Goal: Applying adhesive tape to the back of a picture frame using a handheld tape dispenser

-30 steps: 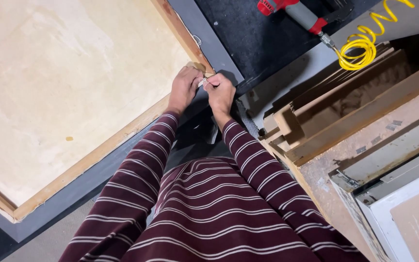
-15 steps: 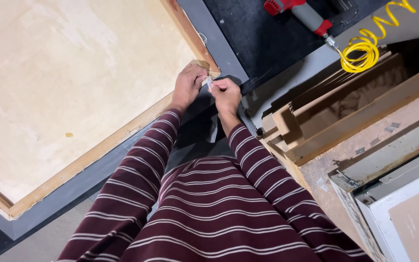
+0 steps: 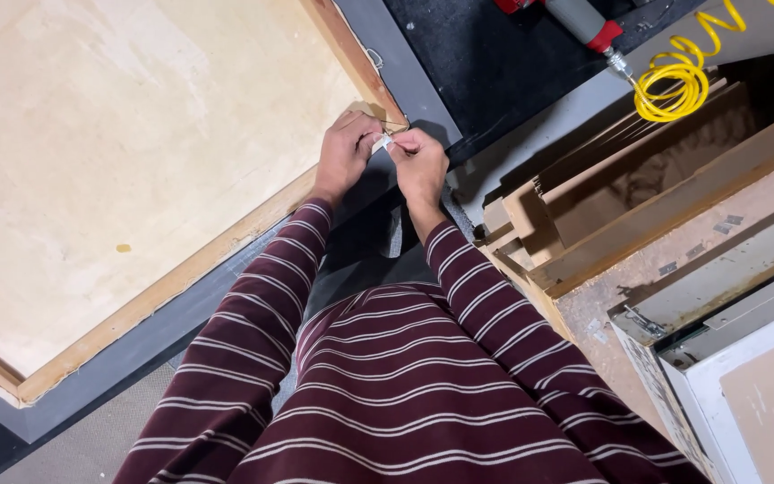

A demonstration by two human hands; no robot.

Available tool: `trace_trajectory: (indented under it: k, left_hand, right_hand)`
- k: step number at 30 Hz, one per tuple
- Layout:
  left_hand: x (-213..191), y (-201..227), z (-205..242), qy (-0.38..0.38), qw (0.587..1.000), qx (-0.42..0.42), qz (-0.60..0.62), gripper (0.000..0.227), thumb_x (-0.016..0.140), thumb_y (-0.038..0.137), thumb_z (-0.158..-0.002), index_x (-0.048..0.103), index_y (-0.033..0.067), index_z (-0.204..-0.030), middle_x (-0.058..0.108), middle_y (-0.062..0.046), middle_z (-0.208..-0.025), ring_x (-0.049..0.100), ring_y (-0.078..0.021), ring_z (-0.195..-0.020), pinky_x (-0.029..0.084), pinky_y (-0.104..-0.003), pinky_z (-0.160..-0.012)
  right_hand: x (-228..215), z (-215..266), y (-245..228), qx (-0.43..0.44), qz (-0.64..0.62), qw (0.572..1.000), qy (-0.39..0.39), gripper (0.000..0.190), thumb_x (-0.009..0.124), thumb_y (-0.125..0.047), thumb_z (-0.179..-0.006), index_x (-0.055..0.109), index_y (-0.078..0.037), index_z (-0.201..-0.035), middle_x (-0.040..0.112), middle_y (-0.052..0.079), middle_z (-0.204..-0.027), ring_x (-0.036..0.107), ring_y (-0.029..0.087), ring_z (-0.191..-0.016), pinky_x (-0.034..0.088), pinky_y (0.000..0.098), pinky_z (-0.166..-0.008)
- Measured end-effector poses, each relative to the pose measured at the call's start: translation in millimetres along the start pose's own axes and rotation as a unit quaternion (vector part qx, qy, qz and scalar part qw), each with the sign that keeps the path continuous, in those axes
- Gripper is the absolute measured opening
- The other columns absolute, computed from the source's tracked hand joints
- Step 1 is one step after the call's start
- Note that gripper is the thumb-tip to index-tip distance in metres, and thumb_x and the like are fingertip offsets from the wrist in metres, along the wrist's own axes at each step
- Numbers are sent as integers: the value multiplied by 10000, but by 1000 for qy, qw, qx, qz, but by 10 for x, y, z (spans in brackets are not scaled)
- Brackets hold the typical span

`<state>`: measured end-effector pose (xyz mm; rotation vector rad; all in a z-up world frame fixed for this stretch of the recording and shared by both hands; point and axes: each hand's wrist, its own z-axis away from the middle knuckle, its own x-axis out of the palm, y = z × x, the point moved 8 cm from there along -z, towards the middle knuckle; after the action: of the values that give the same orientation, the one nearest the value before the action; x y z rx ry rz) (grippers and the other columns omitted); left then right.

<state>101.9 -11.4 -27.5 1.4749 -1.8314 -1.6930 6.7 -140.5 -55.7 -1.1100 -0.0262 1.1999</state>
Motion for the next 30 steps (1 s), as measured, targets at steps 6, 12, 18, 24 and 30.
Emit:
trace_trajectory:
  k: [6,12,18,24,30]
  left_hand:
    - [-18,55,-14,8,1000,22,4,153,659,247,-1017,651,128,-920,540,-64,-759,599,-322,-752,530,-434,-749]
    - [-36,85,-14,16,1000,24,13,144,666,248,-1010,659,130,-928,546,-50,-762,602,-311,-747,531,-430,-751]
    - [-73,151,-58,10,999,19,24,114,679,182,-1000,653,105,-920,543,-86,-758,592,-350,-742,524,-456,-746]
    - [-53,81,-71,11,999,5,30,93,700,170,-985,662,116,-919,563,-75,-763,608,-334,-757,528,-447,-763]
    - [-106,86,-88,26,998,-26,54,85,712,136,-974,673,112,-902,542,-65,-733,596,-320,-729,519,-438,-761]
  right_hand:
    - [-82,121,-127,7,54,999,-1,124,803,-254,-812,778,-296,-925,792,-81,-913,762,201,-938,615,377,-828]
    - [-27,124,-44,1,54,999,0,102,797,-203,-832,773,-246,-922,792,-41,-914,763,223,-947,601,395,-834]
    - [-67,203,-302,-26,54,998,-9,82,777,-168,-866,761,-199,-941,784,67,-981,736,338,-1016,576,453,-859]
    - [-14,81,-262,-33,61,997,-15,83,804,-172,-838,766,-216,-897,780,71,-951,740,339,-992,584,452,-838]
    - [32,111,-122,-11,78,997,-23,55,813,-221,-829,775,-249,-857,776,73,-938,737,321,-988,587,438,-821]
